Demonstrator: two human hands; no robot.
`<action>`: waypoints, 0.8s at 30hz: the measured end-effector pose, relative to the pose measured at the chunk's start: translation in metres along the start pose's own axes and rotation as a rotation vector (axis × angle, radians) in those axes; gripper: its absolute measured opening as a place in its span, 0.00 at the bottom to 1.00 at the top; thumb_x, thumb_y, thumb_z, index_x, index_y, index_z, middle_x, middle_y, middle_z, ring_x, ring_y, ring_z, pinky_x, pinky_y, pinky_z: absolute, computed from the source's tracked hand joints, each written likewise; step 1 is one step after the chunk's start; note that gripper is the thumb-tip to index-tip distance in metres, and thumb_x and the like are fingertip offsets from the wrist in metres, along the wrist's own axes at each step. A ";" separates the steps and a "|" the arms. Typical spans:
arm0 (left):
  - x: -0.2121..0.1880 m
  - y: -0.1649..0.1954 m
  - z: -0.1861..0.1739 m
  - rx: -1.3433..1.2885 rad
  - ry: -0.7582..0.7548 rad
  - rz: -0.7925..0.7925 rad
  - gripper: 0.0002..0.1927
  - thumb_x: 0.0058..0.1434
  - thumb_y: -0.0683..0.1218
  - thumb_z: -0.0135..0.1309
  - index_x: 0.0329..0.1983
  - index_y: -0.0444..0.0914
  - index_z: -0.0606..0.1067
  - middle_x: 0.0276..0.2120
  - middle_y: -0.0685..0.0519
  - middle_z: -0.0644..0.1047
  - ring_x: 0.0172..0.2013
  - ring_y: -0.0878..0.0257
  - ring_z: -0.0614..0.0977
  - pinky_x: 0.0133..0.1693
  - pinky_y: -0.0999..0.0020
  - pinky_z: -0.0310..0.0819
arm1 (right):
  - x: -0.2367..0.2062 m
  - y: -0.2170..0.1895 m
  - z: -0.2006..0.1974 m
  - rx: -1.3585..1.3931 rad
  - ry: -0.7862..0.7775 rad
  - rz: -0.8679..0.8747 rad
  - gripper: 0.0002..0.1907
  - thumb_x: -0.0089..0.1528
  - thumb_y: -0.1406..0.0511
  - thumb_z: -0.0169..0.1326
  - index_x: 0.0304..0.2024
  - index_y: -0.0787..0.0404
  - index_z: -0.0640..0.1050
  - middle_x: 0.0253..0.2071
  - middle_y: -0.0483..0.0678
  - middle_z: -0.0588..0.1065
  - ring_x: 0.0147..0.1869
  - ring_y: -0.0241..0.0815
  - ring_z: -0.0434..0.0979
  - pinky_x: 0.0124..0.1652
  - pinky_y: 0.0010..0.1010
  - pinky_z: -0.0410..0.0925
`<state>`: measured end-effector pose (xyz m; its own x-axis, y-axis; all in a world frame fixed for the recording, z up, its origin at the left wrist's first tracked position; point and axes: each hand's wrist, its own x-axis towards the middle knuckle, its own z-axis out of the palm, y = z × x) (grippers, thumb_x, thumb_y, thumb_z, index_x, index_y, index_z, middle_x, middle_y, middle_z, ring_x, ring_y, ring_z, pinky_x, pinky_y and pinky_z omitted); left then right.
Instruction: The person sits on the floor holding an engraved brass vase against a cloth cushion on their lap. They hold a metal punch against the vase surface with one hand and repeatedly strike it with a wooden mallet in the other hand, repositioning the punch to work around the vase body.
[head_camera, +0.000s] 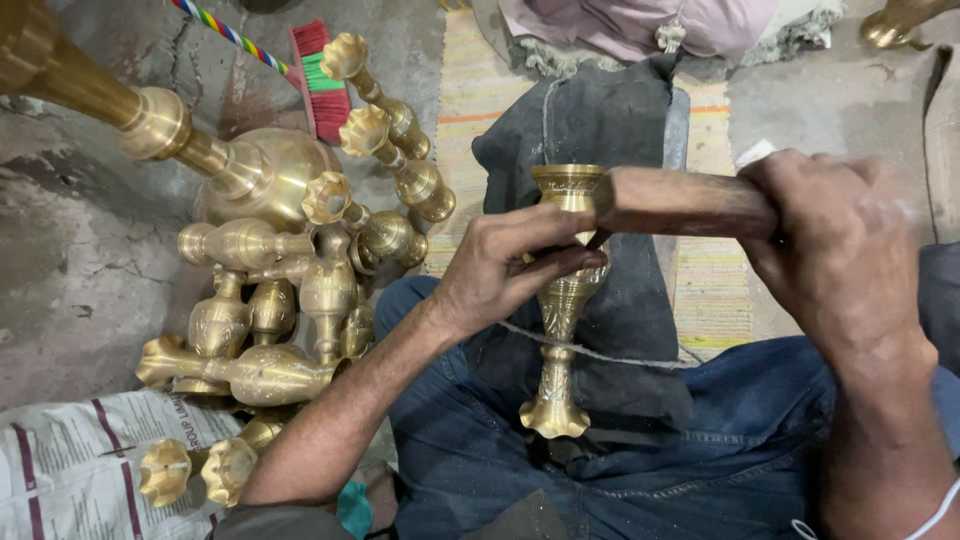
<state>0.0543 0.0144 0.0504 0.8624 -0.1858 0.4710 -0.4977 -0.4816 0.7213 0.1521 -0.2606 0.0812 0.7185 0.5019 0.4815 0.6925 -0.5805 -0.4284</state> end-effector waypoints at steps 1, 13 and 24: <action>0.000 0.000 -0.001 -0.012 0.000 0.012 0.20 0.66 0.41 0.65 0.60 0.41 0.76 0.49 0.52 0.83 0.48 0.62 0.88 0.48 0.69 0.86 | -0.002 0.002 0.000 -0.202 0.034 -0.080 0.13 0.60 0.69 0.67 0.45 0.63 0.77 0.36 0.52 0.80 0.39 0.48 0.83 0.41 0.35 0.74; 0.001 -0.006 -0.001 -0.052 -0.038 0.025 0.21 0.68 0.42 0.62 0.64 0.42 0.75 0.53 0.52 0.82 0.50 0.63 0.87 0.51 0.69 0.86 | 0.004 -0.008 -0.002 -0.273 -0.001 -0.047 0.14 0.57 0.68 0.69 0.41 0.63 0.77 0.30 0.48 0.78 0.35 0.43 0.81 0.41 0.40 0.73; 0.001 -0.013 0.000 -0.089 -0.075 -0.020 0.22 0.66 0.42 0.63 0.63 0.42 0.76 0.46 0.54 0.83 0.44 0.64 0.88 0.47 0.69 0.84 | 0.006 -0.011 0.001 0.043 0.042 0.038 0.13 0.64 0.69 0.65 0.44 0.64 0.73 0.37 0.52 0.76 0.42 0.49 0.81 0.42 0.40 0.71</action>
<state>0.0615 0.0208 0.0417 0.8752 -0.2424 0.4186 -0.4835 -0.4085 0.7742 0.1484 -0.2502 0.0877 0.7415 0.4519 0.4960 0.6678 -0.5696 -0.4792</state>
